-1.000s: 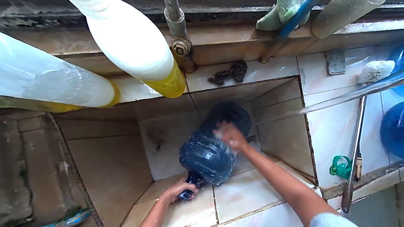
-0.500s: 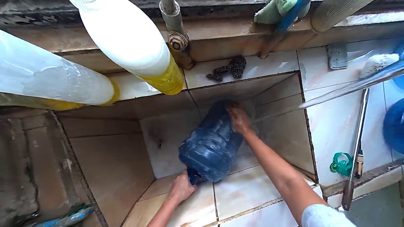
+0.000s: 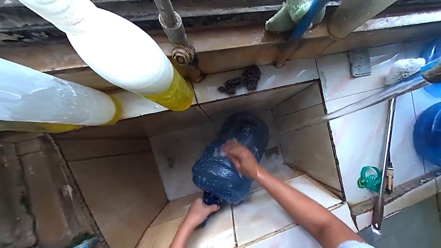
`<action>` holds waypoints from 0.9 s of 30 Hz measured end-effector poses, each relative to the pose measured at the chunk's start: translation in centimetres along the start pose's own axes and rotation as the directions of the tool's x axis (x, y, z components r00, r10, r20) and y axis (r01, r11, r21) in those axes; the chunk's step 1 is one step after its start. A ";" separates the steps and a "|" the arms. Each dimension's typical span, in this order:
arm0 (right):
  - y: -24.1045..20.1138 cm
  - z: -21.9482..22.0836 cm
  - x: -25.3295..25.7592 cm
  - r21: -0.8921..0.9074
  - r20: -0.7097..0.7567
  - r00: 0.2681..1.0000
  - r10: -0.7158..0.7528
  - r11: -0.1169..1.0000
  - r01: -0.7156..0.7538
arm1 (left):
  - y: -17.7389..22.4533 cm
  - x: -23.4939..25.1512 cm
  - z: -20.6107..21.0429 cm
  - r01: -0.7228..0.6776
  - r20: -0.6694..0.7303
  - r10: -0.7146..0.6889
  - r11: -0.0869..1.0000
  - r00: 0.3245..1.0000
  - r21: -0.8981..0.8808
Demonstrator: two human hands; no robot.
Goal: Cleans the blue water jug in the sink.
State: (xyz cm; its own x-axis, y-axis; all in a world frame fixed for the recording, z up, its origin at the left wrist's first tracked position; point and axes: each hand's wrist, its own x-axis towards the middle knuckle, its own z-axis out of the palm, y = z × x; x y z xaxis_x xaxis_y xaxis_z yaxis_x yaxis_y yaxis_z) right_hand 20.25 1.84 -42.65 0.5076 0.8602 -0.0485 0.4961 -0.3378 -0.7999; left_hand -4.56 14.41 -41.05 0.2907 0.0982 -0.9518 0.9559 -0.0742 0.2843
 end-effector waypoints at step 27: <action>-2.5 -10.5 -2.5 -0.081 -0.452 0.806 0.382 0.882 -0.464 | 2.3 9.4 1.1 -0.326 -0.340 0.044 0.421 0.939 -0.846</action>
State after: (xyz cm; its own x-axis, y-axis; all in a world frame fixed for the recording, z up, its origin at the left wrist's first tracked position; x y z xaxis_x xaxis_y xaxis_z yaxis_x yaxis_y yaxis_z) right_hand 25.10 -3.51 -34.25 0.9171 0.3915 -0.0747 0.2593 -0.7283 -0.6343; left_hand 0.34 14.11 -49.52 0.3296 0.4268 -0.8421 0.3441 0.7763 0.5281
